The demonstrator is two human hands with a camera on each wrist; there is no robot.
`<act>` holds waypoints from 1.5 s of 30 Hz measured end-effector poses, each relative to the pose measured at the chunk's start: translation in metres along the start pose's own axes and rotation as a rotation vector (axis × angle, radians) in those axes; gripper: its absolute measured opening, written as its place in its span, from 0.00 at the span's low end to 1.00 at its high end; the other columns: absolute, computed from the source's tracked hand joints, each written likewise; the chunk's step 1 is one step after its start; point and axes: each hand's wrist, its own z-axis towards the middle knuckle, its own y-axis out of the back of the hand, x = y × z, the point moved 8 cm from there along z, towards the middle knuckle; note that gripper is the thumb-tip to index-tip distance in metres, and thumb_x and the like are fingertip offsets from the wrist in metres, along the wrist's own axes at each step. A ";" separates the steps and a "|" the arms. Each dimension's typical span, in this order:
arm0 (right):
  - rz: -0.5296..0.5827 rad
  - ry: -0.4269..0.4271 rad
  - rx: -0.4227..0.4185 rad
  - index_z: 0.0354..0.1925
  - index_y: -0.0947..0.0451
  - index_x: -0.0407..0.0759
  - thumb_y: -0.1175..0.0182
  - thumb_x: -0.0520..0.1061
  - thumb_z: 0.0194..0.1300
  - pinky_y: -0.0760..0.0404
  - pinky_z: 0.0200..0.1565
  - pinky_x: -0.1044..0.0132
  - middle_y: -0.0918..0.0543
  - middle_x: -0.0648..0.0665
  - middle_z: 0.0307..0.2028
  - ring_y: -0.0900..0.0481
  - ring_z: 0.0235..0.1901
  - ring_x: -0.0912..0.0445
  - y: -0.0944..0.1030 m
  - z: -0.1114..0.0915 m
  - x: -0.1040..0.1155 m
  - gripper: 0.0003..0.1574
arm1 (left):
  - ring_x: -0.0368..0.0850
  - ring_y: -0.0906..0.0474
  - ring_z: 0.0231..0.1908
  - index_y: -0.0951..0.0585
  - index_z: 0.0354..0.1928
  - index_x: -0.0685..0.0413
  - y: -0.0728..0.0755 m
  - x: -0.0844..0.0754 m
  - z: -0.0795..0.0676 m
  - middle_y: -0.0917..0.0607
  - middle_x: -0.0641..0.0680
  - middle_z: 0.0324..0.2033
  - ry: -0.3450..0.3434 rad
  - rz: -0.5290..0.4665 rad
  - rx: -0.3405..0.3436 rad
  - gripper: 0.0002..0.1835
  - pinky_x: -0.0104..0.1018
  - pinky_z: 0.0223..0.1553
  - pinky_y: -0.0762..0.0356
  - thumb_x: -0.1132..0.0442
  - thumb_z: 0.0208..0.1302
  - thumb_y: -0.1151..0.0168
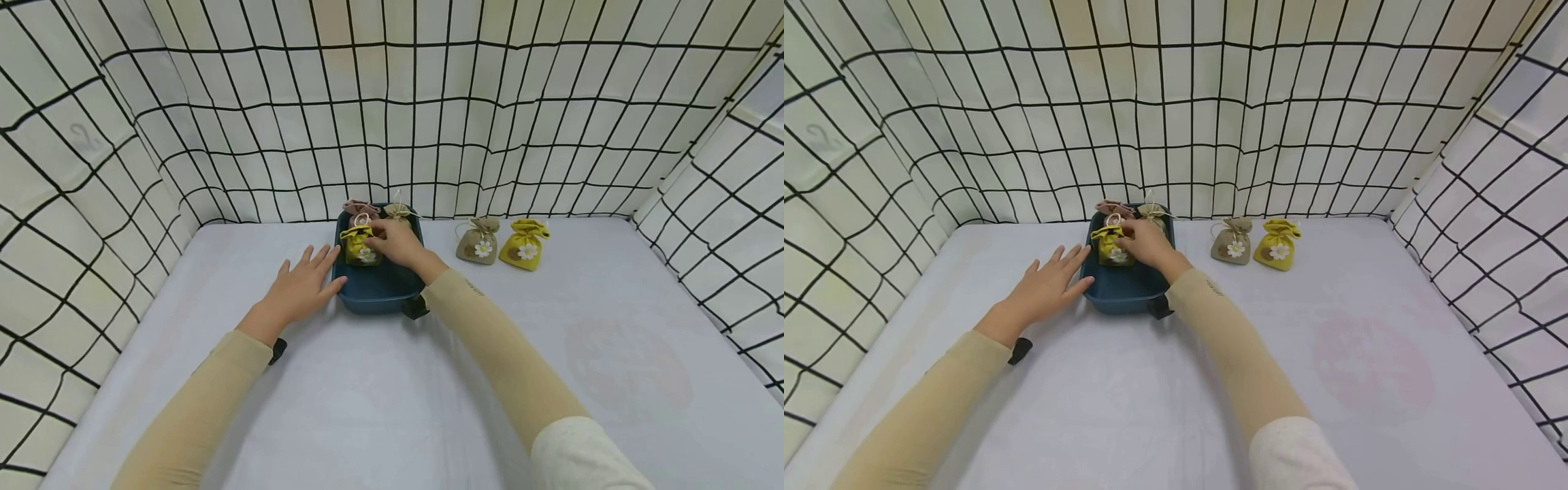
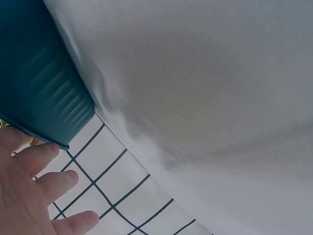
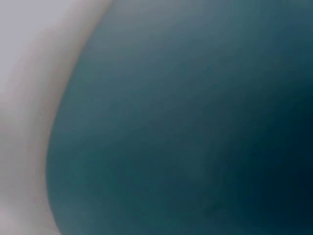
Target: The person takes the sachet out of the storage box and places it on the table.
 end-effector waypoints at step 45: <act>0.016 0.002 -0.033 0.69 0.27 0.40 0.28 0.50 0.67 0.22 0.60 0.54 0.20 0.37 0.61 0.23 0.62 0.45 0.015 -0.008 0.005 0.37 | 0.67 0.60 0.78 0.53 0.83 0.53 0.001 -0.002 0.000 0.49 0.63 0.80 -0.002 0.020 0.001 0.42 0.76 0.69 0.59 0.38 0.80 0.56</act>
